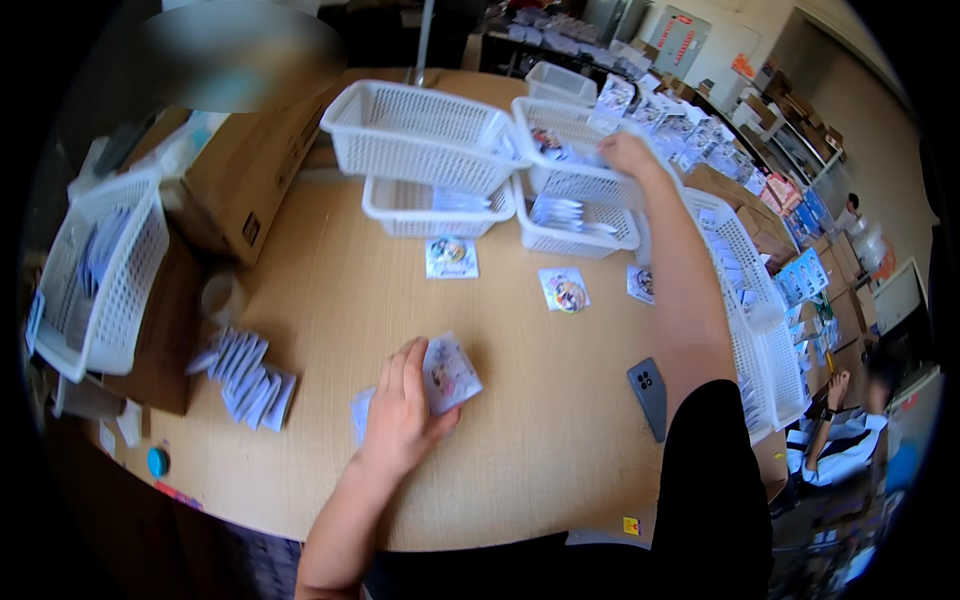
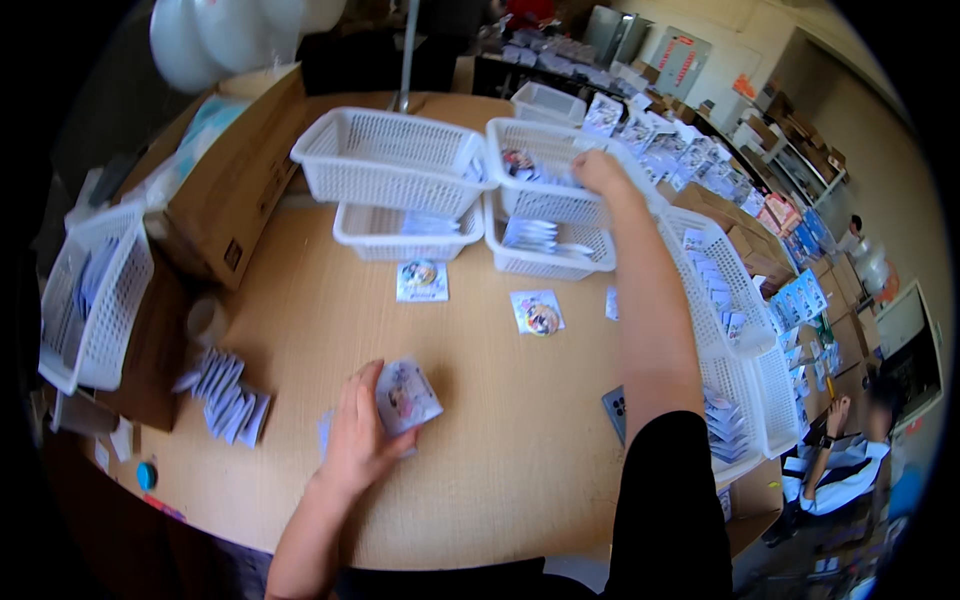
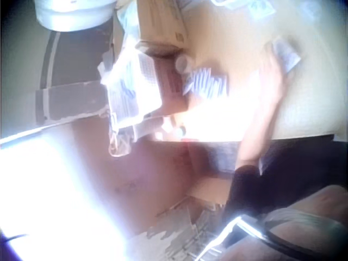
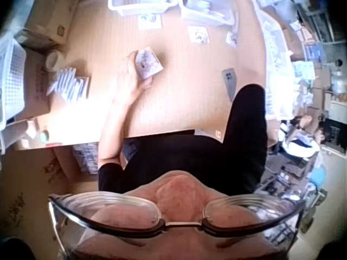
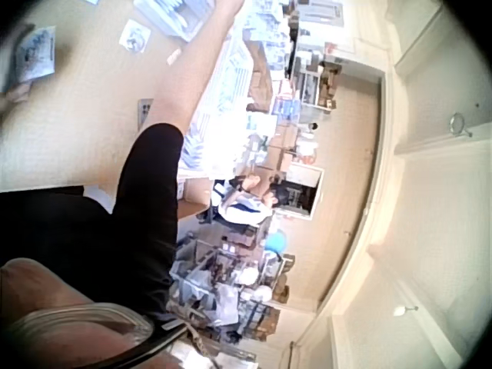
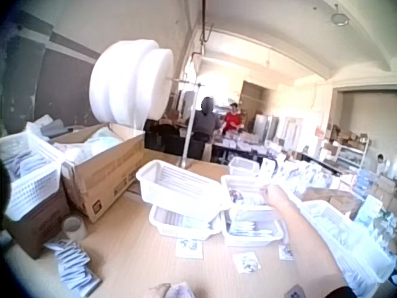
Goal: The person repeatedly picks up small, sealed packets from a table and places them into white plastic baskets. The person handles the packets one by one, occasionally stacking them on the table before transferring them to the baskets. The task involves continuous sorting and organizing of these small items.
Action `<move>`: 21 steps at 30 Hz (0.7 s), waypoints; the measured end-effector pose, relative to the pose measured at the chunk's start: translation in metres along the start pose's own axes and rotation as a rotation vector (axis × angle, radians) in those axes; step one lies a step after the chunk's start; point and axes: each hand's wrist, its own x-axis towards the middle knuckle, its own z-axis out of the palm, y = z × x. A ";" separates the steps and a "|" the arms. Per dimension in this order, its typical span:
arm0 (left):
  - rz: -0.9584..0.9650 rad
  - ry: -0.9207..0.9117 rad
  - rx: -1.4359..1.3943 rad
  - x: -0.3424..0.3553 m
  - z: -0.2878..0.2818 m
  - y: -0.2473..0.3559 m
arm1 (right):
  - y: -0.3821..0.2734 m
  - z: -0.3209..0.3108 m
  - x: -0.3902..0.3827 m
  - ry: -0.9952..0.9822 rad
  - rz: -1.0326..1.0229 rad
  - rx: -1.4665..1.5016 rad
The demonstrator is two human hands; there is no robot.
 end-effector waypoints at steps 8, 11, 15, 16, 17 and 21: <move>-0.021 0.149 -0.093 -0.010 -0.027 0.002 | -0.270 -0.010 -0.276 -0.137 -0.133 0.681; 0.063 0.205 -0.128 -0.013 -0.020 0.002 | -0.325 0.022 -0.370 -0.414 -0.303 0.919; 0.091 0.271 -0.273 -0.018 -0.015 0.001 | -0.363 0.031 -0.398 -0.545 -0.131 1.188; 0.072 0.282 -0.322 -0.018 -0.018 0.002 | -0.365 0.041 -0.398 -0.518 -0.136 1.314; 0.101 0.313 -0.275 -0.018 -0.020 0.001 | -0.365 0.048 -0.398 -0.491 -0.143 1.440; 0.178 0.402 -0.146 -0.011 -0.026 -0.004 | -0.372 0.046 -0.399 -0.412 -0.150 1.522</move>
